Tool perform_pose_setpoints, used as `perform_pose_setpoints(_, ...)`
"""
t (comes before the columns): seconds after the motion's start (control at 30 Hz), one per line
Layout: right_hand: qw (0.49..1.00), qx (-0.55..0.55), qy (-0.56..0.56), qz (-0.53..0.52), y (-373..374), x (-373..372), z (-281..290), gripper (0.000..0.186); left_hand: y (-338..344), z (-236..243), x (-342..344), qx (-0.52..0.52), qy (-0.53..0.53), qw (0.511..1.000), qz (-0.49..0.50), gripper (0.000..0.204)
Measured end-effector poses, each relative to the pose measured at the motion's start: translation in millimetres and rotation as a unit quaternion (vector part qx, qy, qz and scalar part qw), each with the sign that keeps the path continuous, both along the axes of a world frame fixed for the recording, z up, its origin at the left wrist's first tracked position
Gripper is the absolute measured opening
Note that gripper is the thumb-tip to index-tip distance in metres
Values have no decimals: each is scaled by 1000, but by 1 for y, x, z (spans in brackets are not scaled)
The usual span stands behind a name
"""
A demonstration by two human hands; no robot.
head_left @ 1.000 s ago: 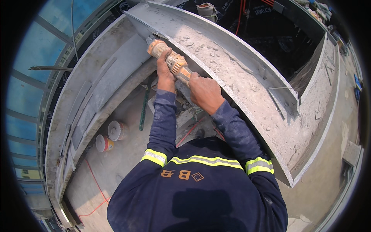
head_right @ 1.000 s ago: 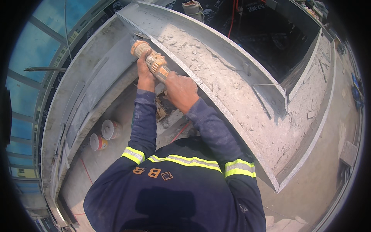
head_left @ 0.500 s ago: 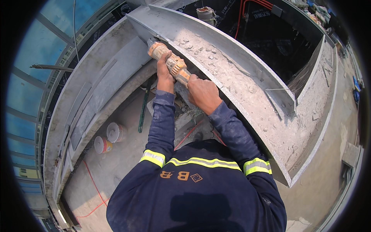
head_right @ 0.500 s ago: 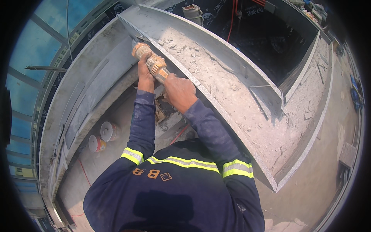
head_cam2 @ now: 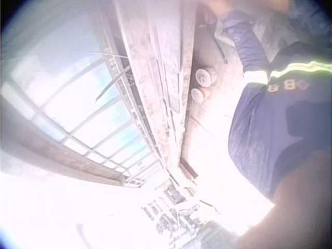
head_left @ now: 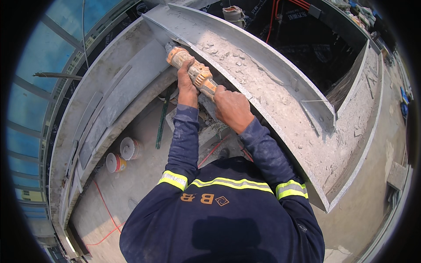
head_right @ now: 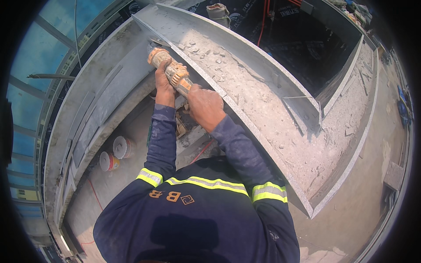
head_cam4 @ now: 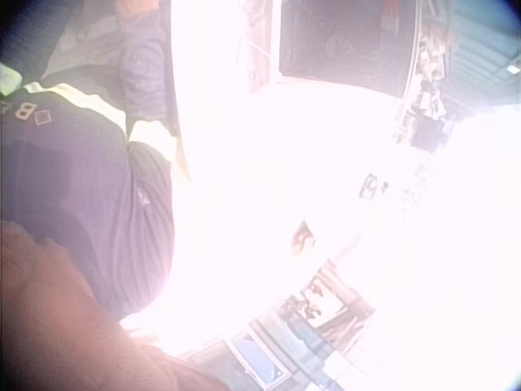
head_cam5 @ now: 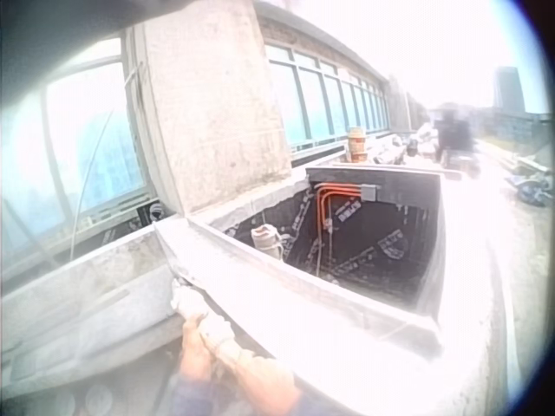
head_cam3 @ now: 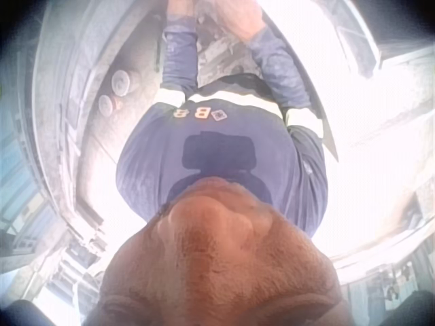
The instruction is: The person uses a handheld rotary grinder to smooth a concrete ledge on a rooftop. They hold the tool with both hands and move it along the edge, generating dust. Another worker is visible in the background.
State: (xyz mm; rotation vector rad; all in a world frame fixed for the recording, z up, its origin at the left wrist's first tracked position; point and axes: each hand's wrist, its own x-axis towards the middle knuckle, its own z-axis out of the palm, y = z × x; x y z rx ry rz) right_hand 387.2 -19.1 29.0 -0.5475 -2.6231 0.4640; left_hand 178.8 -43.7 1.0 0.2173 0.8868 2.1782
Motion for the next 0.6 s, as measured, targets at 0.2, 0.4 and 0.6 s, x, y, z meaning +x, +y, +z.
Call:
perform_pose_setpoints(0.2, 1000, 5, 6, -12, 1, -13, -1, 15, 5, 2, -7, -6, -15, 1000, 14, 36)
perform_pose_setpoints(0.4, 1000, 11, 8, -17, 4, -19, -7, 16, 9, 6, -5, -25, -7, 999, 33, 37)
perform_pose_setpoints(0.6, 1000, 15, 14, -3, -2, -2, -1, 16, -1, 8, 4, -18, -8, 1000, 14, 35)
